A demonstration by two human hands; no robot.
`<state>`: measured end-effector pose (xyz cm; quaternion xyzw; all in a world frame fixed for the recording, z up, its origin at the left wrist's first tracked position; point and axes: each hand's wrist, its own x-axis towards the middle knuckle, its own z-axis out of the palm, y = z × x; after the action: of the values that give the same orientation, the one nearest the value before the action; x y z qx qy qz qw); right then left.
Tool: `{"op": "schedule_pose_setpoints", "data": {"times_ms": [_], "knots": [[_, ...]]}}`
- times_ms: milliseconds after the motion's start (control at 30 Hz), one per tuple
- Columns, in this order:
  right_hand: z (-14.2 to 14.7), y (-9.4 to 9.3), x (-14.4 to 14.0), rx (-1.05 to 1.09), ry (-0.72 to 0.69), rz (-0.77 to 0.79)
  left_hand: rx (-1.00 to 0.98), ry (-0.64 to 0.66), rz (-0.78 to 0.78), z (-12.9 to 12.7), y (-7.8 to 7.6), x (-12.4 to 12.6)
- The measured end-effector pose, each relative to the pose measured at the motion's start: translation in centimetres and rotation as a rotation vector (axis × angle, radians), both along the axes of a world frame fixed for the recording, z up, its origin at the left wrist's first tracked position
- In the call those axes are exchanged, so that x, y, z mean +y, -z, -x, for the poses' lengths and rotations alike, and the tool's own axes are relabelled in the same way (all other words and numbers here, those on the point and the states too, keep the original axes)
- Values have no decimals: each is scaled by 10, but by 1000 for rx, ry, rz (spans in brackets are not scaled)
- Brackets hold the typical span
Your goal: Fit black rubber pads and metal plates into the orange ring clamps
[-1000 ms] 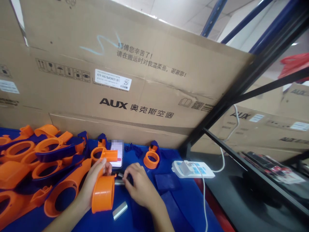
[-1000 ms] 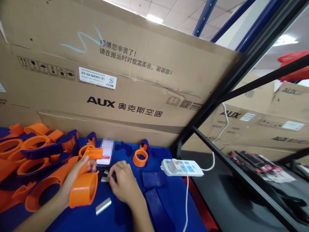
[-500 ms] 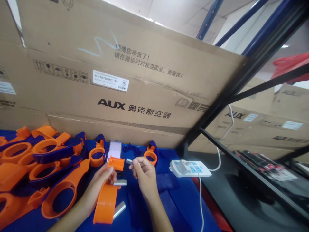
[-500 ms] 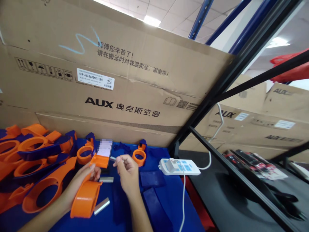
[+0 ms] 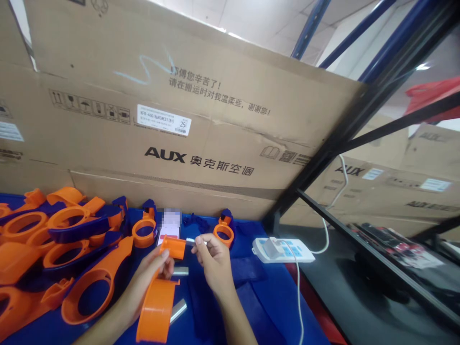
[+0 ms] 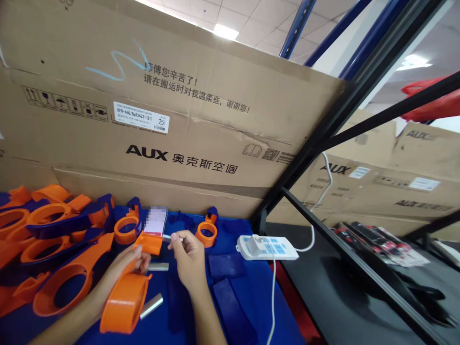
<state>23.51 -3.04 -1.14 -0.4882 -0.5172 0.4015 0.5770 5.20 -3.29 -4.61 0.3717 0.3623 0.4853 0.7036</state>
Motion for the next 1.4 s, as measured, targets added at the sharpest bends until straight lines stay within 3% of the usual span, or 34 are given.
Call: {"op": "schedule_pose_setpoints", "data": {"times_ms": [667, 900, 1167, 1400], "knots": [[12, 7, -1, -29, -28, -16, 18, 55, -68, -3, 2, -11], [2, -2, -6, -107, 174, -135, 30, -71, -42, 3, 1, -7], [2, -5, -8, -127, 97, -194, 99, -48, -78, 3, -3, -4], [8, -6, -12, -138, -26, -146, 234, -3, -180, 3, -6, -7]]}}
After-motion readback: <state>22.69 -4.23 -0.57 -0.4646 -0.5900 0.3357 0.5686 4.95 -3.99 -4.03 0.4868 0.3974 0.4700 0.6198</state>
